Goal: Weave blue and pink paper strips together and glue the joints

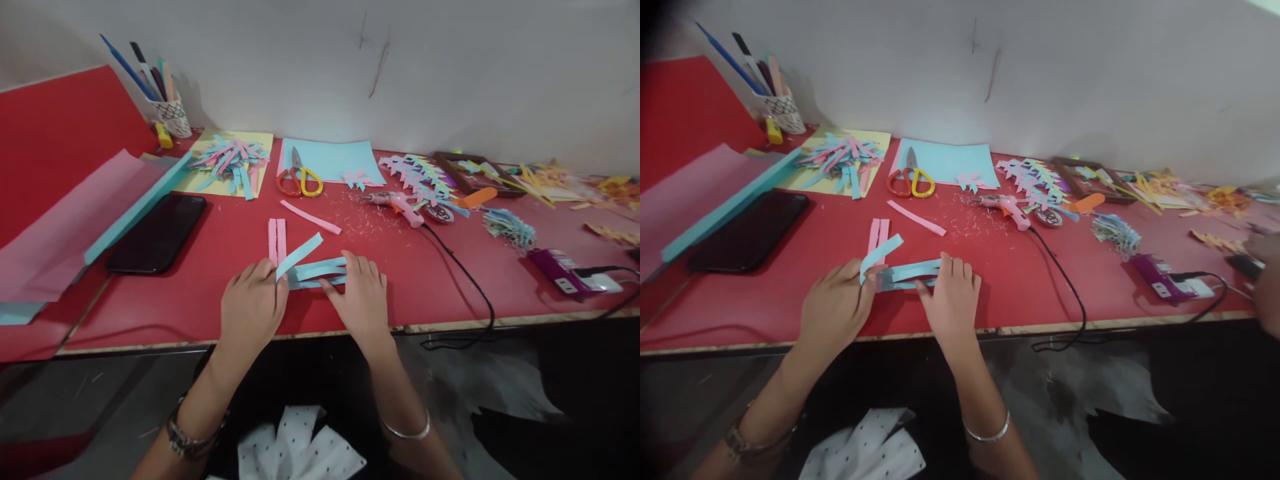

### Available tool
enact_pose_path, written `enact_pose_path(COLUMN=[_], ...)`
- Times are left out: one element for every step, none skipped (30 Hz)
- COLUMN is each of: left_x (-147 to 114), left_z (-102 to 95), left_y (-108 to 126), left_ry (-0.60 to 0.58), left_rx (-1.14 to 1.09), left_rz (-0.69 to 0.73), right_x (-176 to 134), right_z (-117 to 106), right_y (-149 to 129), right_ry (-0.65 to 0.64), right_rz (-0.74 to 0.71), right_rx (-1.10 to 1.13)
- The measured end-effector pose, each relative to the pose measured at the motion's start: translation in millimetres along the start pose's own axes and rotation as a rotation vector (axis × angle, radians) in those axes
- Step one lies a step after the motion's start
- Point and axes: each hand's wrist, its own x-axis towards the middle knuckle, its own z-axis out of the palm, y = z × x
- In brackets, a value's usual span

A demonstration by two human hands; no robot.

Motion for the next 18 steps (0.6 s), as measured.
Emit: enact_pose_path(left_x=[0,0,0,0,0,0,0,0,0,0,0,0,0,0,0,0,0,0], left_z=[-0.1,-0.2,-0.1,0.2,0.5,0.9,1.2,1.4,1.4,1.2,0.8,0.3,-0.2,-0.7,-1.1,-1.3,-1.3,-1.1], left_y=[0,0,0,0,0,0,0,0,0,0,0,0,-1,-1,0,0,0,1], left_ry=[-0.007,-0.012,-0.017,-0.017,-0.017,-0.019,-0.022,-0.028,-0.035,-0.041,-0.043,-0.044,-0.044,-0.043,-0.041,-0.039,-0.038,-0.035], left_rx=[0.006,0.007,0.005,0.0,-0.006,-0.011,-0.015,-0.02,-0.025,-0.031,-0.039,-0.047,-0.056,-0.063,-0.068,-0.073,-0.077,-0.079], left_rz=[0.001,-0.001,-0.004,-0.007,-0.01,-0.013,-0.015,-0.015,-0.013,-0.01,-0.007,-0.003,0.002,0.005,0.007,0.006,0.005,0.001], right_x=[1,3,5,7,9,12,14,17,20,23,25,28,31,33,36,38,40,42], right_z=[0,-1,-3,-4,-6,-8,-11,-13,-16,-20,-23,-27,-31,-34,-37,-40,-43,-44], right_y=[0,0,1,2,3,3,4,4,4,3,2,1,-1,-4,-7,-10,-14,-17], right_ry=[-0.016,-0.033,-0.05,-0.062,-0.068,-0.066,-0.061,-0.057,-0.055,-0.062,-0.08,-0.111,-0.148,-0.188,-0.229,-0.264,-0.291,-0.312], right_rz=[-0.01,-0.025,-0.038,-0.05,-0.059,-0.065,-0.066,-0.067,-0.069,-0.081,-0.103,-0.141,-0.19,-0.242,-0.293,-0.337,-0.374,-0.401], right_rx=[0.028,0.057,0.081,0.099,0.111,0.118,0.126,0.139,0.156,0.18,0.211,0.243,0.269,0.282,0.284,0.279,0.272,0.277])
